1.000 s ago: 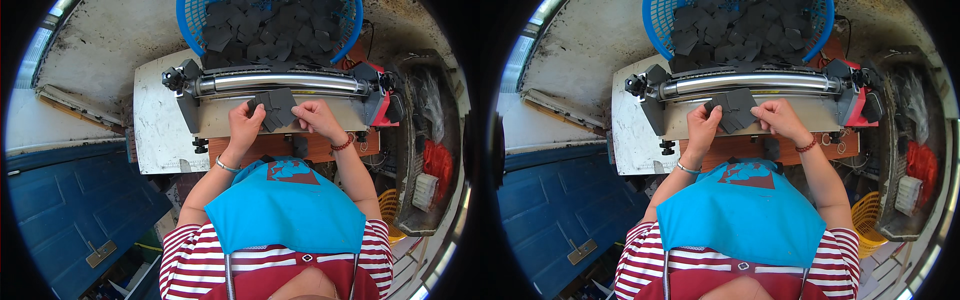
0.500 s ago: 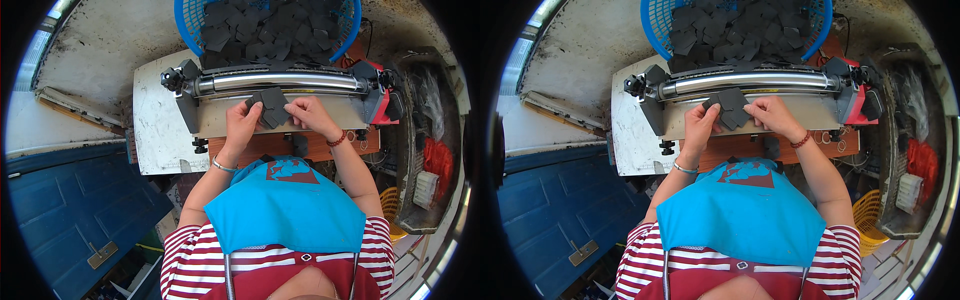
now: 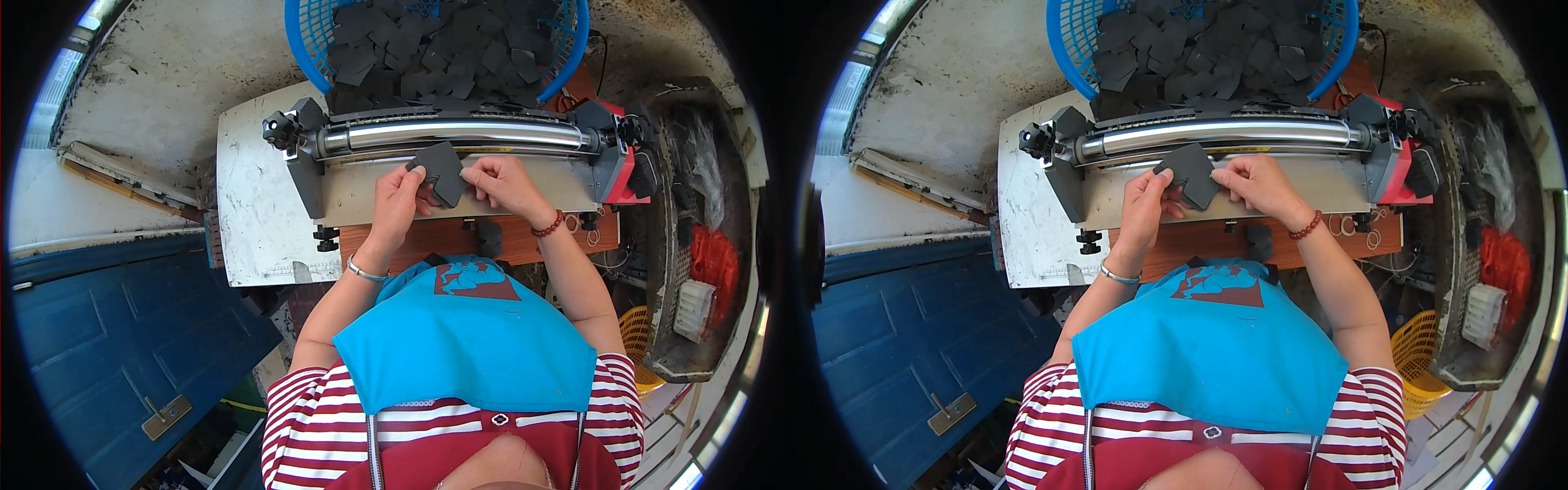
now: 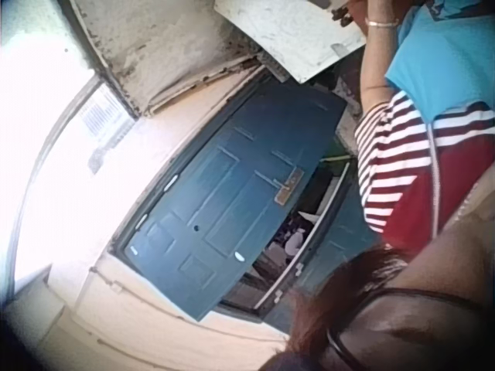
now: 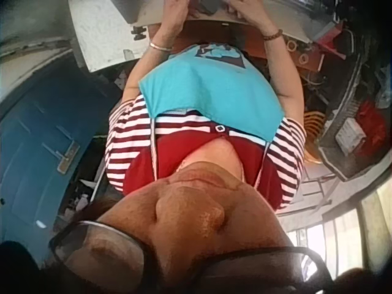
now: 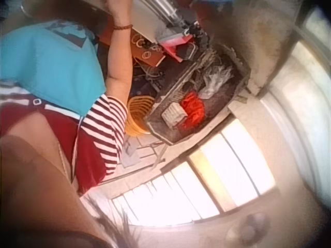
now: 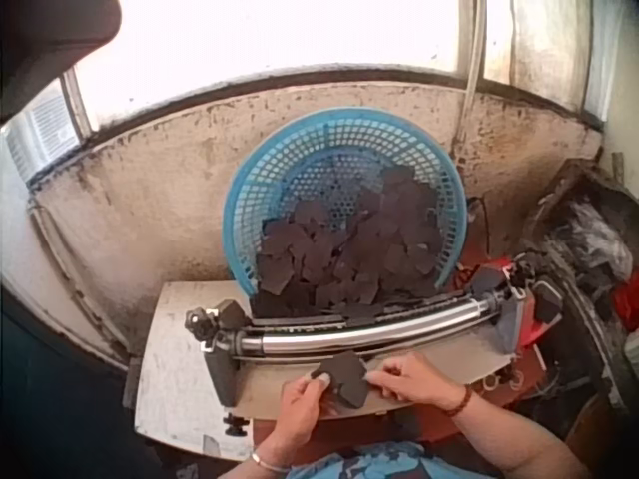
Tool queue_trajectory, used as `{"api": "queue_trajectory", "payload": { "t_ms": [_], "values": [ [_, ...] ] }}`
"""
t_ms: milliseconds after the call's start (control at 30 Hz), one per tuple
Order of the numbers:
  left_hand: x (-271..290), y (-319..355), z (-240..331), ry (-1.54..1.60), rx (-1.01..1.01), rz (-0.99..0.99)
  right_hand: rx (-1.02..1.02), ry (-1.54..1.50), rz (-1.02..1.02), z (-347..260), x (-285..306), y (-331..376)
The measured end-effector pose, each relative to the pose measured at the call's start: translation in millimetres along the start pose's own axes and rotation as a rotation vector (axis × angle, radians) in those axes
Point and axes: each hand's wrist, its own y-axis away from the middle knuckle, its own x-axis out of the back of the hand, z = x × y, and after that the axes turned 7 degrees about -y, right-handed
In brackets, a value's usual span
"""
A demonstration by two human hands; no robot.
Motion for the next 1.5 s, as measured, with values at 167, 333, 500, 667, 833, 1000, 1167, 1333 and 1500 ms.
{"api": "queue_trajectory", "payload": {
  "t_ms": [167,333,500,667,833,1000,1167,1333,1500],
  "values": [
    [8.0,1.2,-0.8,0.027,0.015,0.012,-0.032,-0.130,-0.099,0.3,9.3,8.6],
    [8.1,1.0,-0.5,-0.043,-0.022,0.047,-0.234,0.150,-0.020,2.2,28.3,6.4],
    [-1.7,-2.0,-2.8,-0.076,-0.044,0.019,-0.085,0.083,0.067,1.8,10.7,-4.1],
    [-6.4,-0.2,-0.2,-0.015,0.027,-0.006,0.043,-0.099,-0.076,-0.1,0.7,4.8],
    [4.4,0.3,-1.1,0.018,0.009,0.005,-0.056,-0.062,-0.114,4.0,18.1,8.2],
    [4.6,-1.9,-3.9,-0.058,-0.021,0.016,-0.115,0.179,0.112,3.1,16.9,-0.1],
    [-5.3,-3.0,-5.2,-0.083,-0.043,0.004,-0.001,0.101,0.177,-3.7,0.2,3.2],
    [-3.3,-3.0,-3.9,0.010,0.001,-0.033,0.060,-0.026,-0.023,-8.8,-10.4,13.4],
    [-1.6,-0.9,-2.0,0.086,0.031,-0.073,0.034,-0.057,-0.032,-3.7,-5.4,12.6]
  ]
}}
